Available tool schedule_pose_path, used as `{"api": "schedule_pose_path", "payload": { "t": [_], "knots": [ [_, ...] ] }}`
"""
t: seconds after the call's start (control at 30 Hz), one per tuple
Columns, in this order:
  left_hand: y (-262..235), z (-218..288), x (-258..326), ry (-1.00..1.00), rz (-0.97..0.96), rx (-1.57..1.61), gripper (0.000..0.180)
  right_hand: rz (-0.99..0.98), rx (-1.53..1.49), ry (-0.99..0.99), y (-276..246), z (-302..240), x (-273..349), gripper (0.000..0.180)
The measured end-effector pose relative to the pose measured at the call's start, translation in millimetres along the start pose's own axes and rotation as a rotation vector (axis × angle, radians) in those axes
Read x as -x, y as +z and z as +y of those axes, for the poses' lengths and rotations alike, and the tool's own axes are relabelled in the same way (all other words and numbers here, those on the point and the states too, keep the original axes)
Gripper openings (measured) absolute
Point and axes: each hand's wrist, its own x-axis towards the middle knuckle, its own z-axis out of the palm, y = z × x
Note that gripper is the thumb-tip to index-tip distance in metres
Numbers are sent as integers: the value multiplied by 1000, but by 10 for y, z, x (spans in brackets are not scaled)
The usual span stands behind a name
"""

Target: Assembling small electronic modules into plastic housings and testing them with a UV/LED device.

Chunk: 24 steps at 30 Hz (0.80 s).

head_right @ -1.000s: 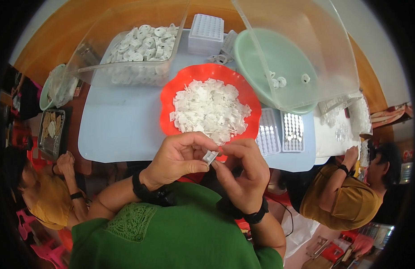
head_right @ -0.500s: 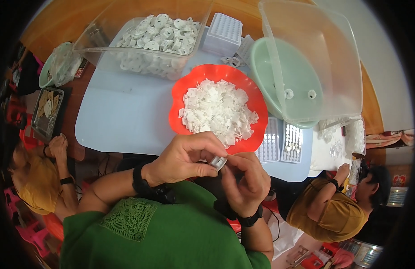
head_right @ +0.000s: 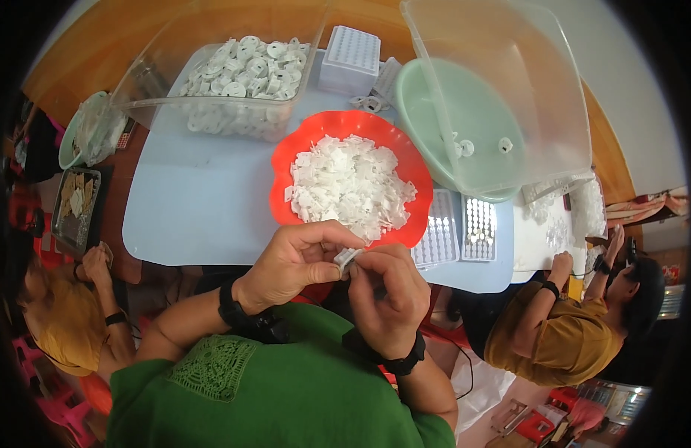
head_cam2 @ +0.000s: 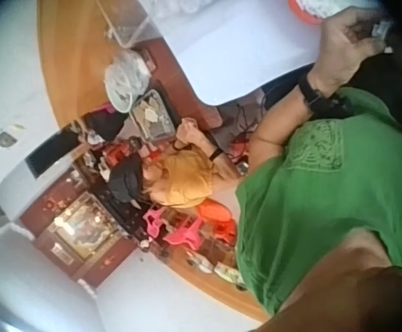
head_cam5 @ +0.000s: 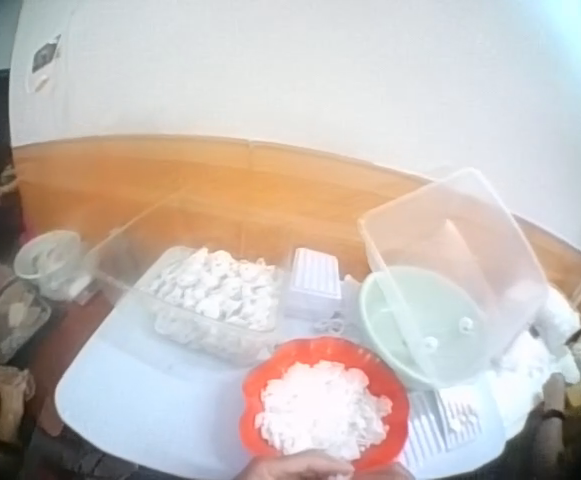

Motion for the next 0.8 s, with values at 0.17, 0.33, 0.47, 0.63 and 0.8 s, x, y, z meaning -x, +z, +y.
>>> {"api": "schedule_pose_path", "payload": {
  "t": [0.17,0.33,0.47,0.63,0.8],
  "knots": [
    [8,-33,-3,31,-4,-36,34,-81,5,27,-46,-42,-17,17],
    [35,-36,-23,60,14,-120,35,-86,0,73,-65,-38,-23,14],
    [67,-9,-45,73,29,-186,33,-116,-55,131,-104,-44,-33,12],
    [108,-2,-83,61,41,-193,33,-123,-63,124,-163,-4,-43,12],
    [107,-17,-106,106,-35,-280,30,-51,-24,106,-171,5,-10,13]
  ]
}}
